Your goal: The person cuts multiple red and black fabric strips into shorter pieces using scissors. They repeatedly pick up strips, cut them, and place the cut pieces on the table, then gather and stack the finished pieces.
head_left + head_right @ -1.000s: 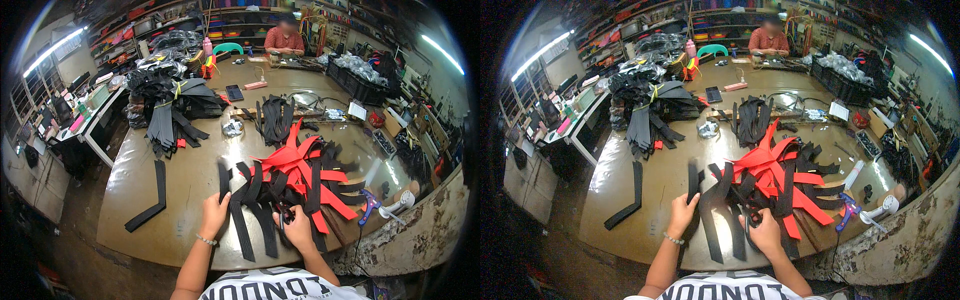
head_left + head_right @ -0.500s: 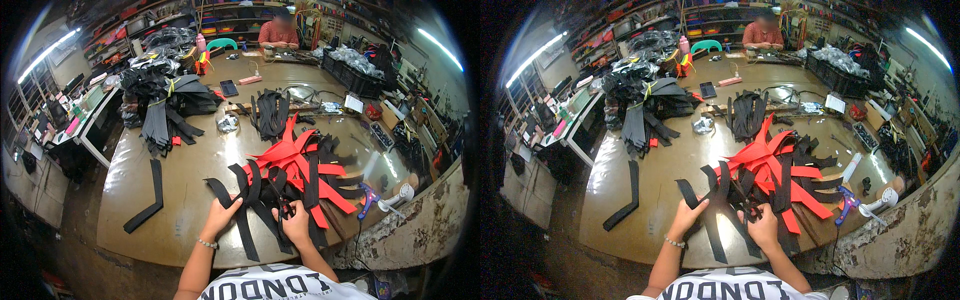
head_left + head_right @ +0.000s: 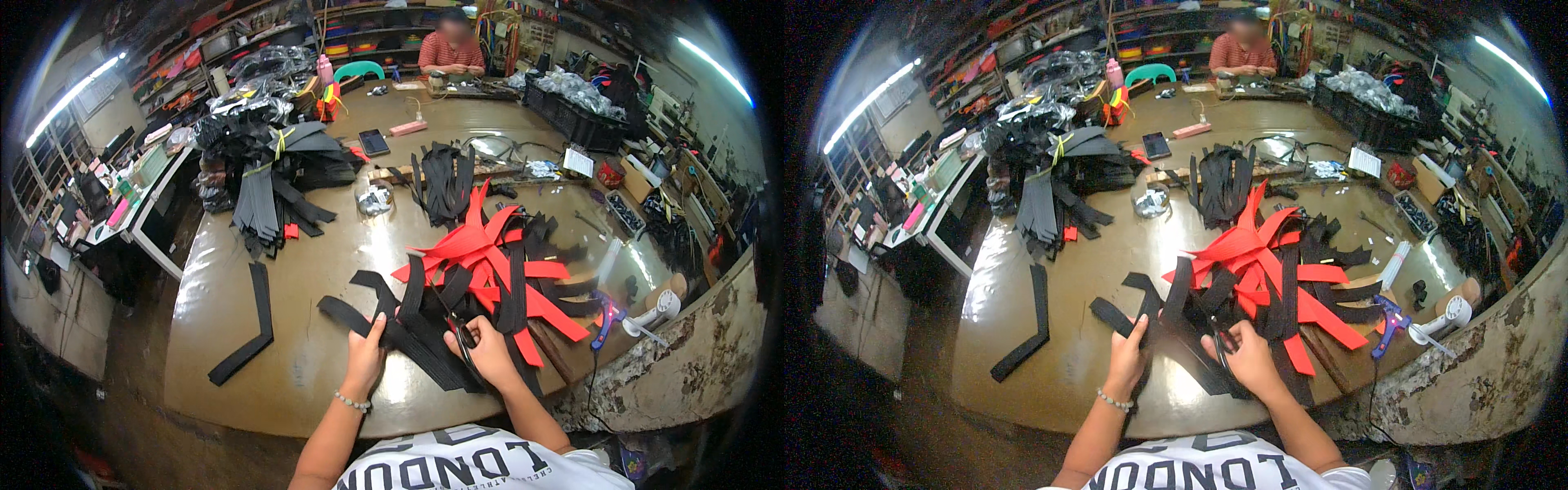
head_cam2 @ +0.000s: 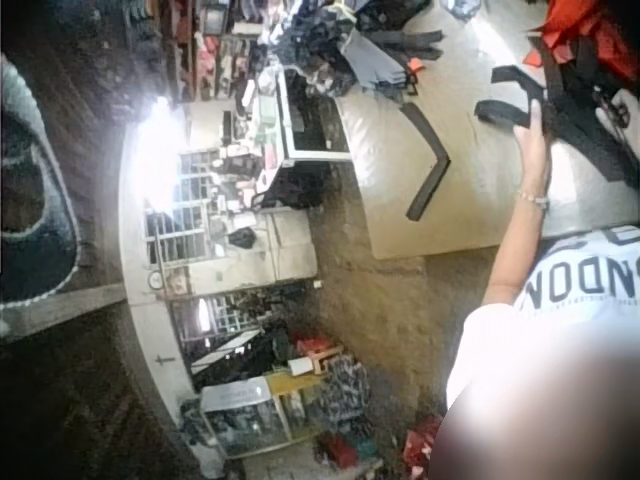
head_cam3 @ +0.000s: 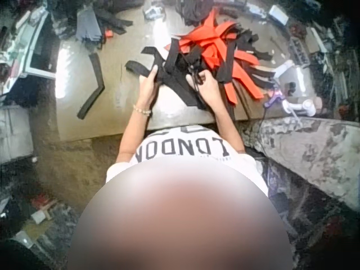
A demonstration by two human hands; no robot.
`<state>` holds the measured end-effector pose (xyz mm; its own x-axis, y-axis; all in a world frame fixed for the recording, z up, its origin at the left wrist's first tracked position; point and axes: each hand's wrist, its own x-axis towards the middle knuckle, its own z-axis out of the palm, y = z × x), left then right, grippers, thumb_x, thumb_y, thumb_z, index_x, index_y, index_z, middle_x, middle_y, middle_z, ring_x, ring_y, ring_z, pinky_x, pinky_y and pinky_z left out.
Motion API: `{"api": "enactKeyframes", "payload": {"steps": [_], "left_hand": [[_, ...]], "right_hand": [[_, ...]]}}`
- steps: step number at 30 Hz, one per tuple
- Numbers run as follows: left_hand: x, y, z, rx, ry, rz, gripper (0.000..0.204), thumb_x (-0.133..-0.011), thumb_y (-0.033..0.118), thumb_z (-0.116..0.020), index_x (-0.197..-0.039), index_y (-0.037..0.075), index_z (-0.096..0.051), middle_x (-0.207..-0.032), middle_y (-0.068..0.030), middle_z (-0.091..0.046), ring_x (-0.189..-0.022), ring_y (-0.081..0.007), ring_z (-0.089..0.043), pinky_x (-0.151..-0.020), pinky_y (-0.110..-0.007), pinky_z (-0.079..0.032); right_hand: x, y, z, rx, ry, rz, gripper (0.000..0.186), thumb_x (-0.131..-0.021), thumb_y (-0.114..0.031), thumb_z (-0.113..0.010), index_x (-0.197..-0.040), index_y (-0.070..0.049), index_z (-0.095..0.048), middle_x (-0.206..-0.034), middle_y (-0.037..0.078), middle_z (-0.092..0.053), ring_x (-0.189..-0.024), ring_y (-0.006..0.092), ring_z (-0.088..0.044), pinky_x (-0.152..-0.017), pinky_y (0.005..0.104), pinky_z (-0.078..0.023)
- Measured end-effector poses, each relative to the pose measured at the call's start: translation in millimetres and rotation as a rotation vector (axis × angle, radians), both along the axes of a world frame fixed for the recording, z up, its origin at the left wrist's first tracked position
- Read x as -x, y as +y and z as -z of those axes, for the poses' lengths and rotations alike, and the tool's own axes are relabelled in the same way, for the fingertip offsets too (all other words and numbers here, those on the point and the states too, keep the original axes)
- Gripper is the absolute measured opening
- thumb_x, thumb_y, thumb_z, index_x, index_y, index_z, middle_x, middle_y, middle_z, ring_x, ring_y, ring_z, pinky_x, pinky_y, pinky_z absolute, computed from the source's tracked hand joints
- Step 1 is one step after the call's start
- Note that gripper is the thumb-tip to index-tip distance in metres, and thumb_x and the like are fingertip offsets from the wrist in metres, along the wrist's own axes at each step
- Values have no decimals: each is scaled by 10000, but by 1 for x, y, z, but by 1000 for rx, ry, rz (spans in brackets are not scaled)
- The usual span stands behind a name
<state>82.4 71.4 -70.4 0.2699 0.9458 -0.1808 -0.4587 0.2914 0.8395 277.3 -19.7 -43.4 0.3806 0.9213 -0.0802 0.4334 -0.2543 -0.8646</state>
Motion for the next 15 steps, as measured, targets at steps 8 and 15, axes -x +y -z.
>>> {"api": "enactKeyframes", "payload": {"steps": [8, 15], "left_hand": [[3, 4, 7, -24, 61, -92, 287, -962, 211, -593, -1130, -4, -505, -1023, -90, -649, -910, -154, -626, -816, -305, -512], [4, 5, 7, -167, 177, -13, 346, -992, 221, -536, -1172, -71, -585, -1105, -99, -659, -974, -143, -604, -910, -289, -456]], "right_hand": [[33, -39, -82, -656, 1491, -633, 537, -881, -562, -584, -1231, -167, -490, -1282, 222, -506, -976, 264, -562, -699, 372, -489], [64, -102, -146, -1047, 1412, -894, 633, -1000, -474, -254, -819, -81, -716, -958, 76, -699, -914, 301, -637, -883, 471, -460]]}}
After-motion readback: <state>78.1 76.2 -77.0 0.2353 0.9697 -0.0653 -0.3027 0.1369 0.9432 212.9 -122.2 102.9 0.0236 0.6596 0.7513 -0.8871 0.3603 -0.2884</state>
